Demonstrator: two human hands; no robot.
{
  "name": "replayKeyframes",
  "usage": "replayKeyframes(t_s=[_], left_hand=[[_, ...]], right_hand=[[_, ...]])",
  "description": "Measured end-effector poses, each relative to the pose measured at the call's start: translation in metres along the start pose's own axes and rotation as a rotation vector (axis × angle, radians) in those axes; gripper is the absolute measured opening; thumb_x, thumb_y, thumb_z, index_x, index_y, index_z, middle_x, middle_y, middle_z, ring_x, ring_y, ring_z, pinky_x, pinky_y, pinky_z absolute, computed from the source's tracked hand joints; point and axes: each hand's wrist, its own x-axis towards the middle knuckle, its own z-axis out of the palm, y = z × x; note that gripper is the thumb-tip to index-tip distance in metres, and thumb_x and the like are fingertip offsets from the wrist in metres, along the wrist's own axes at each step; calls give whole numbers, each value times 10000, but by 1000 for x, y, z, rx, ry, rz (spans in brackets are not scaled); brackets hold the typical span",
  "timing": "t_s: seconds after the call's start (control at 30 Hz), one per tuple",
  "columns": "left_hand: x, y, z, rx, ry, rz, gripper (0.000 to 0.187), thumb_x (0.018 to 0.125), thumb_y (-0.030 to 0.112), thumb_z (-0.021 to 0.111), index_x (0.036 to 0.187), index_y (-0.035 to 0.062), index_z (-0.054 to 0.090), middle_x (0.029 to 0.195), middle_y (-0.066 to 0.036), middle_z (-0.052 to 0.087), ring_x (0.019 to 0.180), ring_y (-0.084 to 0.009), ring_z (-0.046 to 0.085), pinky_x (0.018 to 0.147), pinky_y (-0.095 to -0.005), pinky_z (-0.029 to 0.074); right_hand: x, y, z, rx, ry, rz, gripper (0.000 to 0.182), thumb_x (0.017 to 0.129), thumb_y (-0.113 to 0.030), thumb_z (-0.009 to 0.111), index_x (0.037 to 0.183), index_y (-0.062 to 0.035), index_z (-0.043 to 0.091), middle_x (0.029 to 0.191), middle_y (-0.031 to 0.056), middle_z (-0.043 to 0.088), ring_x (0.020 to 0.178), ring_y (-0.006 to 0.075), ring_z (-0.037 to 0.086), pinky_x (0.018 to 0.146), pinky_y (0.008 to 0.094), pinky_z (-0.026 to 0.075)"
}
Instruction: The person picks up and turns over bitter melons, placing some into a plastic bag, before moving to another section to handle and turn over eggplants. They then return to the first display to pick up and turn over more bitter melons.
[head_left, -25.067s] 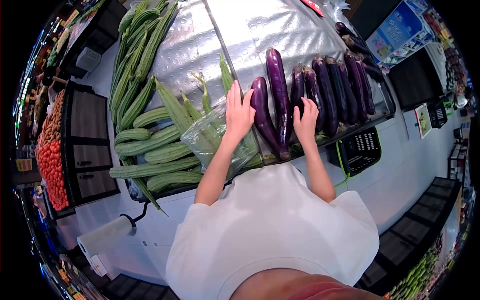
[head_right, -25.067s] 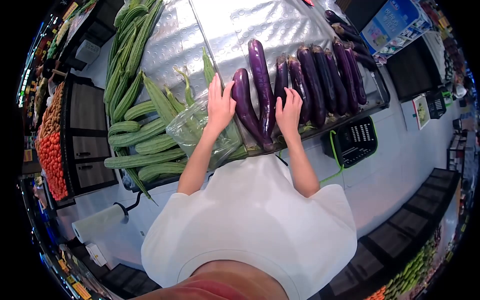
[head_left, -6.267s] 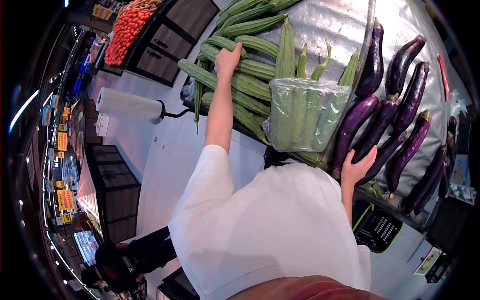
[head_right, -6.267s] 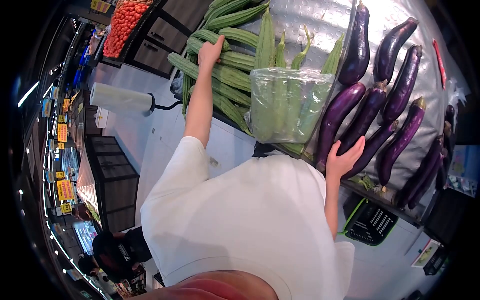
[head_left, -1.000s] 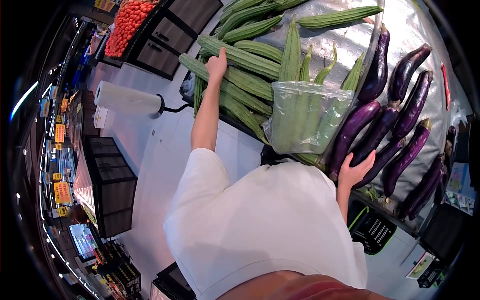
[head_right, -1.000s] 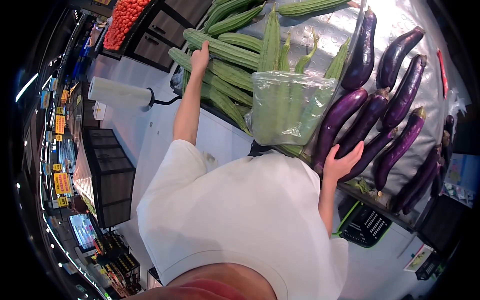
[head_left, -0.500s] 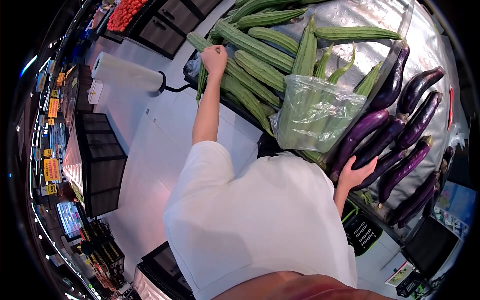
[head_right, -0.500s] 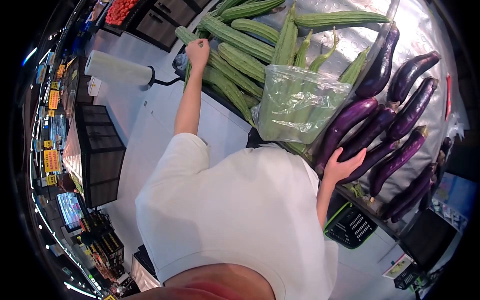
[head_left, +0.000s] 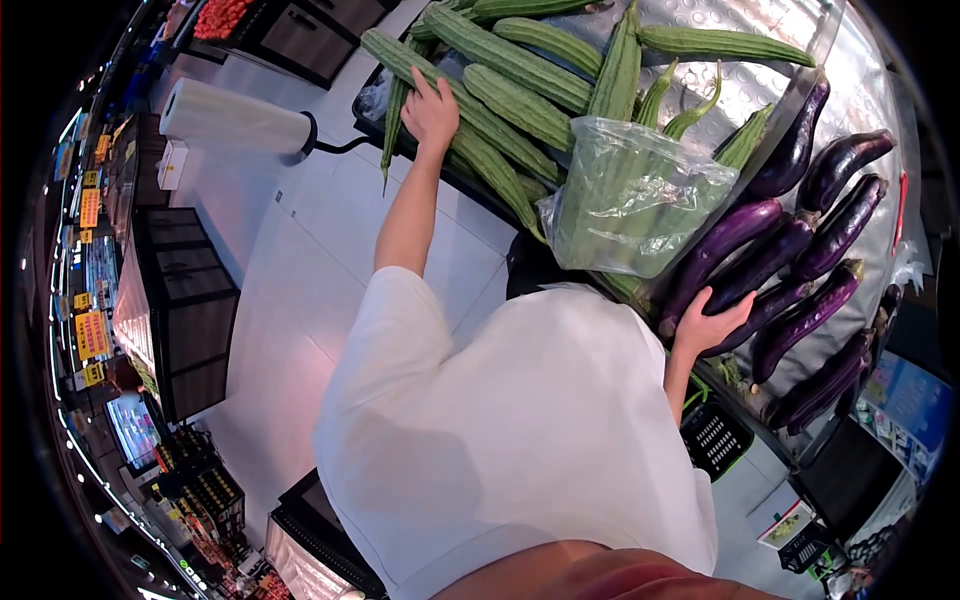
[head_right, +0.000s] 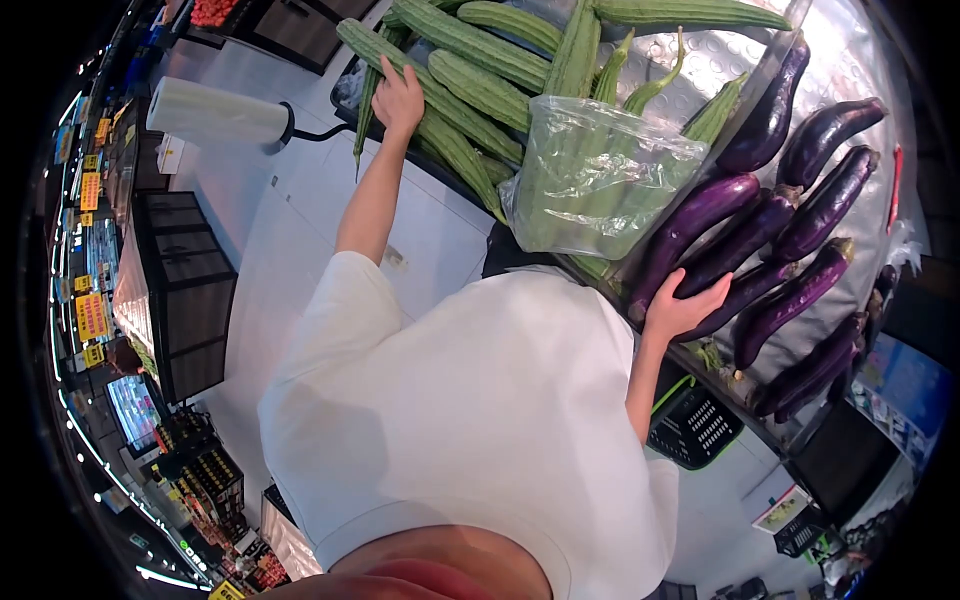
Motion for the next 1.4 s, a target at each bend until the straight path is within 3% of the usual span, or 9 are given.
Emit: replayKeyframes(t_s=[0.27,0.37,0.57,0.7,0.83,1.0,1.1,1.23,1.4], left_hand=[[-2,9,-15,-24,-55,-68,689,1033,478,420,1578,84,269,1182,-232,665,1152,-386,585,1043,-511,365],[-1,6,-9,59,1,-42,685,1021,505,426,1563,108,293,1048,-240,709,980,-434,647,907,-529,453],[3,3,-10,87,-97,-59,712,1034,576,328,1596,149,230,1051,-286,705,985,-453,664,898,-534,471],[5,-1,-5,113,-136,-90,727,1033,614,272,1612,184,179,1045,-285,709,990,-463,668,898,-541,477],[9,-8,2,147,-122,-66,739,1029,643,230,1620,206,152,1006,-272,720,943,-460,678,866,-536,483],[9,-3,1,122,-133,-85,746,1026,657,219,1620,212,143,1001,-259,725,917,-448,679,871,-523,473],[10,-8,2,113,-148,-90,746,1028,647,220,1621,202,138,1034,-257,722,963,-450,673,895,-540,460],[8,-4,-2,115,-153,-92,743,1033,626,235,1614,167,172,1127,-246,706,1019,-450,662,933,-553,448],[9,-8,4,87,-76,-41,739,1037,595,291,1591,109,244,1308,-226,634,1204,-430,573,1007,-552,415]], right_hand=[[-2,2,0,-5,7,-18,772,865,-198,710,1512,24,353,1495,262,421,1382,422,412,1146,456,344],[-2,6,-1,7,-3,-13,778,861,-189,711,1513,26,344,1496,262,412,1381,425,411,1145,459,346],[1,13,-18,70,-122,-44,793,881,-159,695,1543,16,294,1529,253,371,1419,414,357,1166,461,311],[5,13,-63,175,-36,66,369,940,-142,657,1287,-20,624,1433,185,496,1315,369,487,1103,426,387],[11,56,-104,29,100,32,238,1029,-116,516,1164,-12,683,1175,146,667,1165,323,572,1034,413,421],[32,106,-131,8,67,193,386,1074,-250,433,1312,3,601,1357,194,558,1310,351,456,1106,426,347],[45,116,-116,-95,89,84,656,1038,-368,498,1526,28,312,1552,287,298,1414,433,317,1179,475,249],[41,135,-64,-223,12,-41,774,1012,-405,508,1576,11,181,1586,263,271,1440,419,290,1193,517,178],[40,136,-63,-171,-17,43,780,1007,-408,515,1579,1,179,1583,240,294,1443,403,296,1191,514,182]])
